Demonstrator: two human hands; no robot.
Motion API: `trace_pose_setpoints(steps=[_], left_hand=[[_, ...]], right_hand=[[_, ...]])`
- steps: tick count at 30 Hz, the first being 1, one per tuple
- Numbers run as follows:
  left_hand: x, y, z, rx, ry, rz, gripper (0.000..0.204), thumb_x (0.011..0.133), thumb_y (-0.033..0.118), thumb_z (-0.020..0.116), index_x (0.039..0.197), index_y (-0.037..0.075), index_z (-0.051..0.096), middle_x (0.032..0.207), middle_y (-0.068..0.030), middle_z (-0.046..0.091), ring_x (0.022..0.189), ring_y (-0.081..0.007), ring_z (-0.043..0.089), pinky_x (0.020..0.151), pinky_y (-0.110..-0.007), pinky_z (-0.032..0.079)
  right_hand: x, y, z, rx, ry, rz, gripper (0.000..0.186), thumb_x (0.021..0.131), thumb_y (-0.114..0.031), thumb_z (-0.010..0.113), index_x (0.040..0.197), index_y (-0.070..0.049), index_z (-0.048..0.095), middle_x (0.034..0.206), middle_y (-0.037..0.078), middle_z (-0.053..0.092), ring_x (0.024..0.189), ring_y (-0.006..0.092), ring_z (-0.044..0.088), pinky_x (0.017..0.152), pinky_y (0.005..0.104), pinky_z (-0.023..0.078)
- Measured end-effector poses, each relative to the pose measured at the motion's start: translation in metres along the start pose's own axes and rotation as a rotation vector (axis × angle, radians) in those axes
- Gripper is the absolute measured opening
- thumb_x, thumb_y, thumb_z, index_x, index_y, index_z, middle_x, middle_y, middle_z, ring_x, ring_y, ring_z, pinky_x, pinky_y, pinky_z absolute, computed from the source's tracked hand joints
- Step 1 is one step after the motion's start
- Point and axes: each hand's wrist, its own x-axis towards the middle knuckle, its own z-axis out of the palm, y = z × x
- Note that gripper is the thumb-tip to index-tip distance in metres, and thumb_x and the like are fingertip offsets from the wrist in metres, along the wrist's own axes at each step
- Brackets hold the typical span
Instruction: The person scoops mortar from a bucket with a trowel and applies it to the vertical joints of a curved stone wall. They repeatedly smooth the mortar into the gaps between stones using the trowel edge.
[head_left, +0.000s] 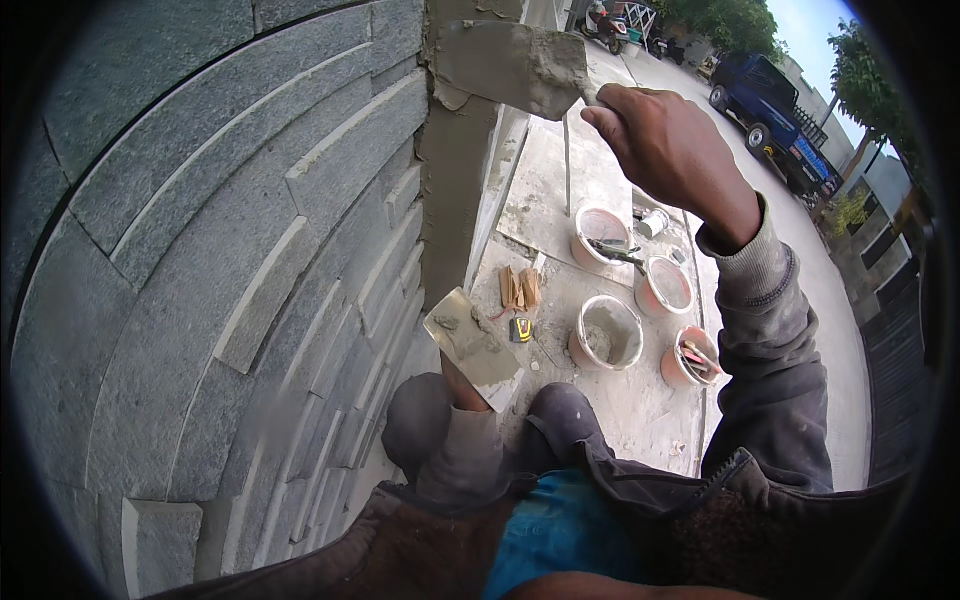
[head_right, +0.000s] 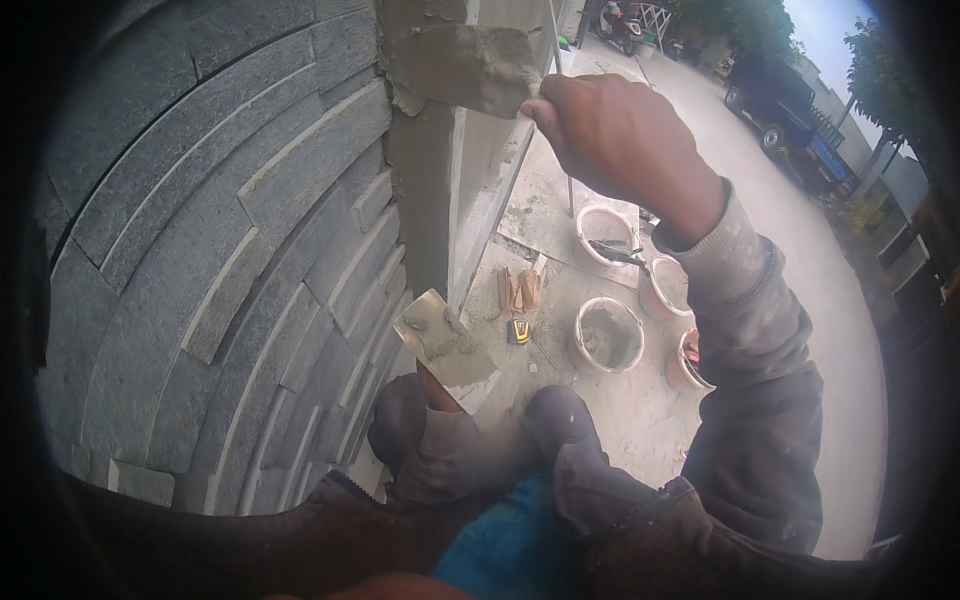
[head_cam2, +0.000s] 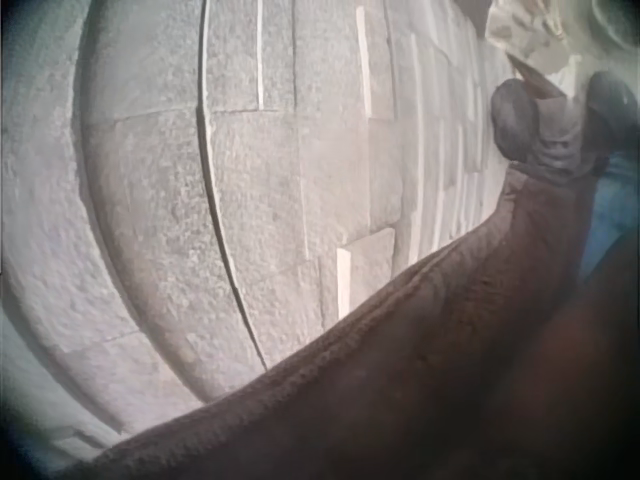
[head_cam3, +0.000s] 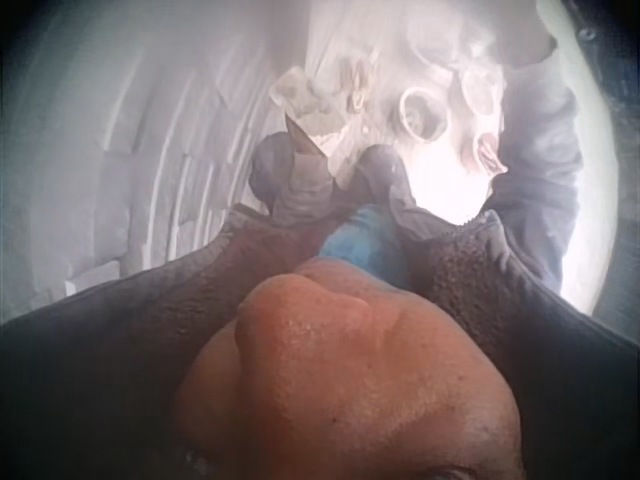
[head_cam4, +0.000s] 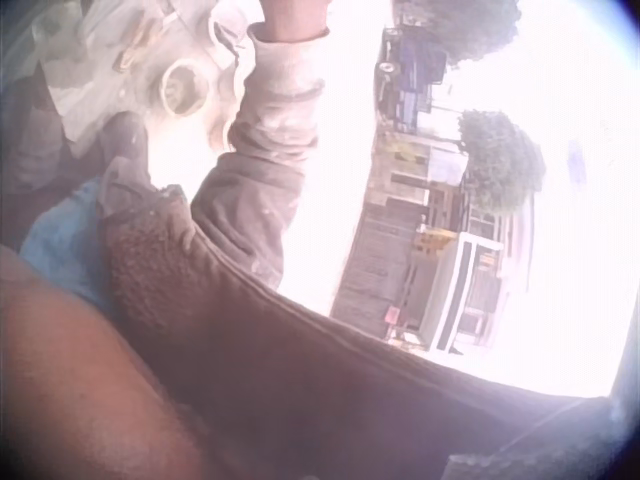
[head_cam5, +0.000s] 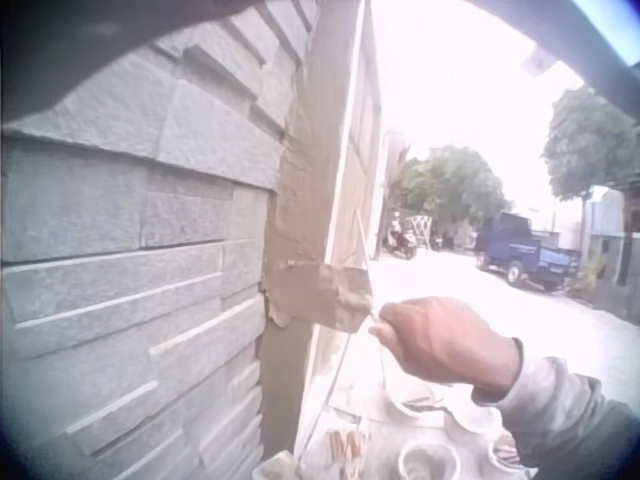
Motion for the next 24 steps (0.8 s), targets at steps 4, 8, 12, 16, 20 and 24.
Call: trace_pose_setpoints(steps=[4, 8, 12, 16, 20, 24], left_hand=[[0.001, 0.001, -0.008, 0.032, 0.003, 0.02, 0.061, 0.103, 0.055, 0.042, 0.148, 0.014, 0.045, 0.136, -0.0101, 0.06, 0.12, -0.0297, 0.064, 0.101, -0.052, 0.053], [0.001, 0.001, 0.016, -0.049, -0.085, -0.026, 0.06, 0.104, 0.054, 0.042, 0.148, 0.013, 0.046, 0.135, -0.0102, 0.06, 0.119, -0.0299, 0.064, 0.1, -0.052, 0.054], [-0.002, 0.016, 0.014, -0.01, -0.068, 0.012, 0.06, 0.104, 0.054, 0.04, 0.146, 0.011, 0.047, 0.133, -0.0121, 0.06, 0.119, -0.0308, 0.064, 0.1, -0.052, 0.053], [0.003, 0.002, 0.053, -0.028, 0.102, -0.055, 0.06, 0.106, 0.053, 0.036, 0.144, 0.007, 0.046, 0.129, -0.0158, 0.061, 0.12, -0.0337, 0.062, 0.098, -0.053, 0.053], [-0.019, 0.019, 0.003, -0.171, -0.097, -0.025, 0.06, 0.107, 0.051, 0.038, 0.145, 0.006, 0.046, 0.132, -0.0145, 0.059, 0.122, -0.0337, 0.06, 0.099, -0.053, 0.053], [-0.068, 0.044, -0.048, -0.015, 0.022, 0.009, 0.059, 0.106, 0.052, 0.041, 0.152, 0.015, 0.041, 0.145, -0.0115, 0.053, 0.127, -0.0338, 0.058, 0.104, -0.056, 0.05]], right_hand=[[0.018, 0.008, -0.012, 0.024, -0.034, 0.02, 0.035, 0.105, -0.034, 0.051, 0.092, -0.005, 0.066, 0.075, 0.02, 0.065, 0.073, 0.0429, 0.064, 0.069, 0.0544, 0.05], [0.016, 0.02, -0.031, -0.067, -0.035, -0.002, 0.04, 0.109, -0.035, 0.05, 0.093, -0.001, 0.065, 0.075, 0.021, 0.064, 0.066, 0.0376, 0.064, 0.062, 0.0476, 0.049], [-0.032, 0.03, -0.031, 0.044, -0.01, 0.222, 0.04, 0.109, -0.037, 0.05, 0.096, -0.002, 0.065, 0.067, 0.012, 0.057, 0.058, 0.0228, 0.054, 0.059, 0.0362, 0.046], [-0.092, -0.03, 0.049, 1.117, 0.29, 0.407, 0.029, 0.107, -0.027, 0.056, 0.113, 0.001, 0.062, 0.085, 0.008, 0.064, 0.076, 0.0147, 0.063, 0.071, 0.0293, 0.05], [-0.071, -0.113, 0.146, 1.428, 0.393, 0.387, 0.025, 0.102, -0.022, 0.067, 0.103, 0.001, 0.058, 0.083, 0.004, 0.061, 0.074, 0.0101, 0.063, 0.065, 0.0261, 0.051], [-0.046, -0.143, 0.159, 1.666, 0.389, 0.462, 0.027, 0.105, -0.027, 0.063, 0.108, 0.0, 0.063, 0.08, 0.004, 0.062, 0.071, 0.009, 0.056, 0.065, 0.0263, 0.047]])
